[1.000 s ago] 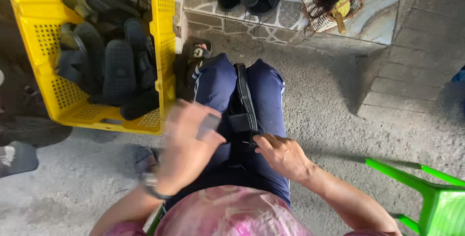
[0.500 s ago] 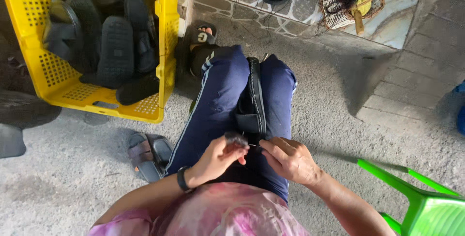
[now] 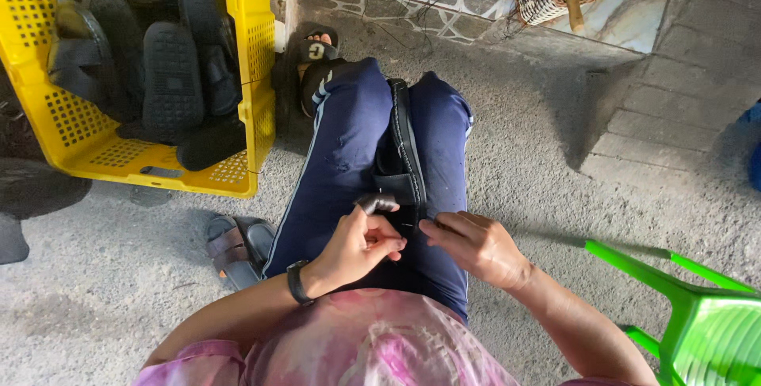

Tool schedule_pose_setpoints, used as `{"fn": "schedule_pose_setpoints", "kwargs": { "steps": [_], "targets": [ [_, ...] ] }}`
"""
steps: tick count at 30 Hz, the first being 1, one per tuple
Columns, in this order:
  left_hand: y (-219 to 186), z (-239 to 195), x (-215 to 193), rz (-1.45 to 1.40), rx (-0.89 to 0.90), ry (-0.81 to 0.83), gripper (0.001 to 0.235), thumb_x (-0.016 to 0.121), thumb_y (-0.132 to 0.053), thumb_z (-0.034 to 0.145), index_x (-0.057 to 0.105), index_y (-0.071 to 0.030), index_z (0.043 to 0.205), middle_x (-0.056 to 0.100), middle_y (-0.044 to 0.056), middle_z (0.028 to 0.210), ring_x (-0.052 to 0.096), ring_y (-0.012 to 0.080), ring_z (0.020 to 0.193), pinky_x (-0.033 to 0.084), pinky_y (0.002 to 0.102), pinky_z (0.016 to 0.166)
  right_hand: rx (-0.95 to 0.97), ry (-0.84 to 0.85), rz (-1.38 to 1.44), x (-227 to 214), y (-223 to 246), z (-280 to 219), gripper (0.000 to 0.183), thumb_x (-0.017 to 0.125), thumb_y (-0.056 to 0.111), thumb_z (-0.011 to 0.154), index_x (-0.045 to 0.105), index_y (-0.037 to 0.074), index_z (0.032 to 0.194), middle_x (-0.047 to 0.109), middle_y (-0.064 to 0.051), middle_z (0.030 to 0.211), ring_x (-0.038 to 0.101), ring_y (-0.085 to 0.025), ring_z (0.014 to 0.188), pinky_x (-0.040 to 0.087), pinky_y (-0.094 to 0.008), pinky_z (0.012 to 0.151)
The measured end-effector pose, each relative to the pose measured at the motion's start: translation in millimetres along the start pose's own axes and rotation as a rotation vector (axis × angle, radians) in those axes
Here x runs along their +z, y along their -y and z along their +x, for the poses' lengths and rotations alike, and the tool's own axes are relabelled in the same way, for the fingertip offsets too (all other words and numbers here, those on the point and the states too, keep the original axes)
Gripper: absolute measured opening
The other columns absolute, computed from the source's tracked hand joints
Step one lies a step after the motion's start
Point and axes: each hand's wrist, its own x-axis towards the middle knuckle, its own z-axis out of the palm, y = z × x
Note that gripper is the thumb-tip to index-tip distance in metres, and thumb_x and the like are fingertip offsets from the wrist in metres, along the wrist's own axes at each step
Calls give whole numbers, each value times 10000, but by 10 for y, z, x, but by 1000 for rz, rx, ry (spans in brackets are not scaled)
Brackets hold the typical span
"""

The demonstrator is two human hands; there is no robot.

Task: The person sits on a green plastic chair and sews a black slipper using a needle and thread. They repeatedly pull the thread through the slipper sole and adjust the slipper on their lap.

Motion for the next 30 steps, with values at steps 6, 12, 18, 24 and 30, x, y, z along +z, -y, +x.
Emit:
{"fn": "schedule_pose_setpoints", "kwargs": {
  "steps": [6, 12, 18, 24, 30],
  "targets": [
    [-316, 97, 118, 175, 28, 40, 151, 736, 2, 862, 630, 6, 969, 749, 77, 649, 725, 168, 521, 559, 210, 454, 22, 35, 73, -38, -32, -11, 194, 618, 142, 982, 721, 4, 1069, 660, -182, 870, 675, -339, 613, 549, -388, 492],
    [16, 41, 70, -40, 14, 0, 476, 751, 52, 826, 546, 36, 1255, 770, 136, 785, 750, 180, 602, 622, 248, 567, 179, 287, 26, -239, 70, -41, 339, 446, 198, 1022, 664, 113, 1268, 629, -78, 819, 665, -262, 573, 543, -357, 469],
    [-358, 151, 236, 408, 298, 46, 583, 841, -174, 785, 606, -92, 1312, 634, 73, 676, 705, 257, 626, 604, 330, 546, 325, 490, -222, -353, 199, -32, 374, 475, 190, 973, 601, 198, 1325, 564, -2, 745, 646, -208, 503, 545, -334, 447],
    [-269, 170, 238, 665, 603, -88, 355, 787, -231, 870, 679, -23, 1136, 679, 172, 973, 712, 363, 924, 621, 403, 731, 395, 602, -203, -368, 134, -192, 469, 456, 196, 952, 555, 298, 1399, 538, 59, 754, 649, -141, 477, 545, -290, 403],
    [-49, 136, 121, 746, 521, 54, 325, 680, -182, 964, 614, -102, 1271, 623, 150, 1116, 629, 317, 998, 531, 404, 920, 463, 637, -58, -752, 70, -556, 541, 483, 145, 1001, 412, 345, 1498, 610, 76, 789, 450, -34, 435, 449, -194, 286]
  ]
}}
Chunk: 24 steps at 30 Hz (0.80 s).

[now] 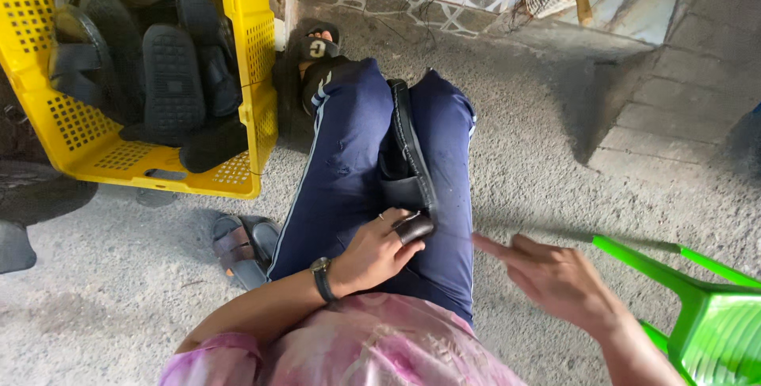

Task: The person sits on a green plastic chair and sews a black slipper using a needle and thread. They repeatedly pull the thread through the slipper sole and adjust the slipper on their lap.

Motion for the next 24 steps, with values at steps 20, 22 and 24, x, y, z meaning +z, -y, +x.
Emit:
{"fn": "schedule_pose_setpoints", "kwargs": {
  "steps": [20, 22, 24],
  "targets": [
    [-162, 62, -345, 96, -118, -20, 620, 817, -344, 821, 587, -52, 1316, 668, 158, 1010, 728, 311, 833, 606, 403, 699, 148, -442, 797, 927, 105, 295, 345, 655, 444, 903, 735, 130, 1024, 651, -33, 622, 548, -168, 481, 452, -310, 458],
    [-174, 117, -322, 117, -108, -31, 608, 836, -398, 787, 613, -72, 1249, 654, 117, 962, 717, 303, 826, 602, 399, 687, 148, -475, 659, 1032, 81, 288, 378, 604, 381, 938, 624, 96, 1186, 699, -76, 735, 614, -259, 524, 484, -371, 475],
    [-167, 162, -277, 140, -94, -37, 600, 856, -453, 753, 639, -93, 1181, 640, 75, 914, 707, 295, 820, 599, 395, 675, 149, -512, 523, 1050, 135, 372, 456, 553, 317, 974, 513, 61, 1349, 747, -119, 848, 680, -349, 566, 517, -431, 492]
  ]
}}
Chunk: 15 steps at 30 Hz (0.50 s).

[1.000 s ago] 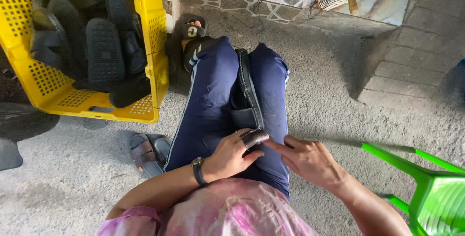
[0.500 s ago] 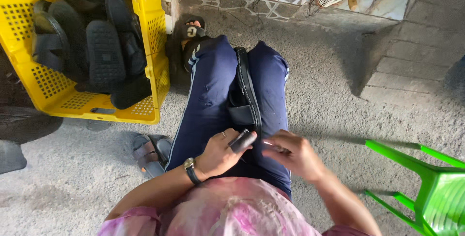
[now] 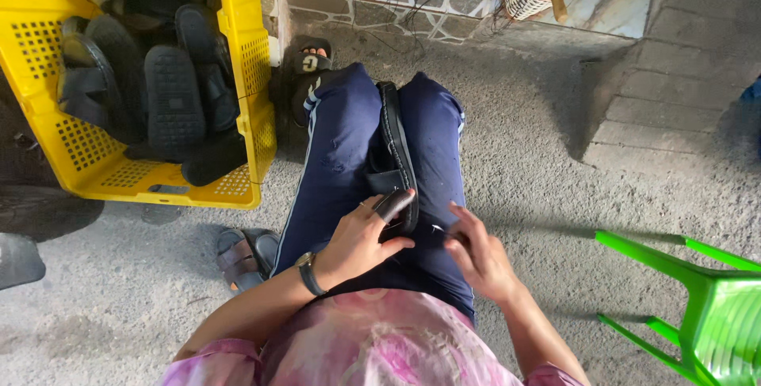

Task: The person sits on a green plastic chair and sews a black slipper using a needle and thread. They repeatedly pull the thread through the slipper sole and adjust the slipper on their lap.

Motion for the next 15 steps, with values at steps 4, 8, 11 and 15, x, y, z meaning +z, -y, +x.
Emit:
{"fn": "schedule_pose_setpoints", "kwargs": {
  "steps": [4, 8, 11, 15],
  "targets": [
    [50, 9, 144, 50, 2, 8, 568, 877, -390, 715, 641, -107, 1147, 625, 49, 789, 702, 301, 739, 587, 441, 615, -207, -27, 140, 103, 443, 352, 459, 507, 318, 998, 517, 14, 1341, 730, -80, 870, 684, -289, 598, 550, -390, 529],
    [-38, 84, 120, -6, -18, -7, 420, 913, -379, 665, 609, -135, 821, 575, 15, 664, 676, 287, 661, 563, 414, 586, -238, -251, 684, 405, 154, 495, 322, 540, 187, 1003, 736, -27, 864, 615, -71, 567, 510, -173, 415, 416, -272, 401],
    [-80, 222, 107, -72, -69, 77, 401, 911, -393, 679, 610, -141, 761, 593, 26, 607, 664, 281, 611, 555, 390, 591, 129, -364, 1125, 607, -203, 438, 377, 413, 248, 1079, 624, -46, 975, 441, -101, 560, 444, -185, 342, 279, -254, 300],
    [-140, 357, -151, -289, -103, 211, 283, 876, -265, 731, 644, -121, 807, 662, 80, 650, 684, 330, 643, 547, 404, 611, 166, -355, 1262, 552, -206, 359, 243, 451, 138, 1025, 591, -60, 1033, 433, -116, 559, 455, -190, 299, 306, -254, 265]
  ]
}}
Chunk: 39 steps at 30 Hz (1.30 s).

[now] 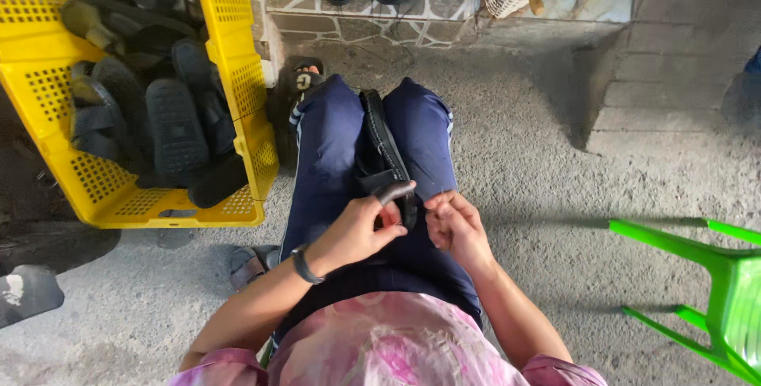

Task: The person sits on a green plastic chair and sews a black slipper using a needle and thread. They repeatedly pull the thread through the slipper sole and adjust the slipper on their lap.

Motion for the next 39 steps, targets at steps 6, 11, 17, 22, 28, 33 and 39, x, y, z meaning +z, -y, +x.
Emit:
{"fn": "schedule_pose_setpoints", "kwargs": {
  "steps": [6, 11, 17, 22, 28, 33, 39],
  "targets": [
    [-15, -50, -244, -149, -235, 125, 122, 826, -168, 748, 782, -201, 857, 738, -10, 669, 509, 101, 431, 425, 229, 432, -91, 134, -456, -108, -128, -109, 283, 788, -52, 763, 701, -63, 1032, 665, -139, 634, 581, -132, 407, 417, -203, 374],
    [-175, -190, -250, -278, -193, 70, 125, 838, -172, 746, 793, -150, 861, 742, -1, 664, 459, 94, 426, 402, 217, 422, -366, 245, -877, 544, 251, -152, 318, 818, 45, 745, 792, 110, 1056, 752, -54, 778, 671, -192, 558, 528, -284, 503],
    [80, -276, -158, -245, -70, -53, 450, 837, -197, 779, 733, -195, 1216, 760, -22, 762, 437, 67, 484, 411, 191, 444, -452, -35, -761, 722, 417, -44, 39, 753, 61, 842, 784, 85, 839, 622, -64, 594, 477, -135, 460, 421, -277, 452],
    [376, -215, 43, 116, 108, -126, 758, 880, -313, 736, 569, -127, 1401, 658, 102, 1175, 701, 248, 854, 600, 359, 718, -230, -287, -440, 390, 45, 60, 58, 616, 39, 904, 641, 4, 865, 489, -81, 441, 466, -118, 367, 355, -208, 381],
    [567, -66, 421, 378, 243, -169, 779, 875, -370, 739, 557, -151, 1416, 575, 117, 1187, 680, 315, 974, 619, 392, 722, -79, -434, -197, 203, 72, 112, 44, 579, 53, 875, 593, 11, 869, 438, -120, 437, 452, -171, 291, 336, -272, 286],
    [556, -31, 476, 423, 254, -171, 747, 846, -374, 767, 563, -167, 1427, 567, 104, 1137, 678, 326, 959, 614, 415, 721, -110, -296, -406, -41, 183, 142, 13, 665, -34, 843, 669, -30, 832, 469, -105, 420, 482, -146, 323, 352, -236, 329],
    [637, -87, 470, 400, 216, -195, 698, 828, -400, 789, 590, -201, 1415, 572, 67, 1143, 679, 278, 996, 601, 357, 796, -46, -48, -253, -231, 192, 132, 62, 691, -78, 806, 704, -50, 860, 510, -131, 441, 491, -140, 355, 371, -213, 356]
  ]
}}
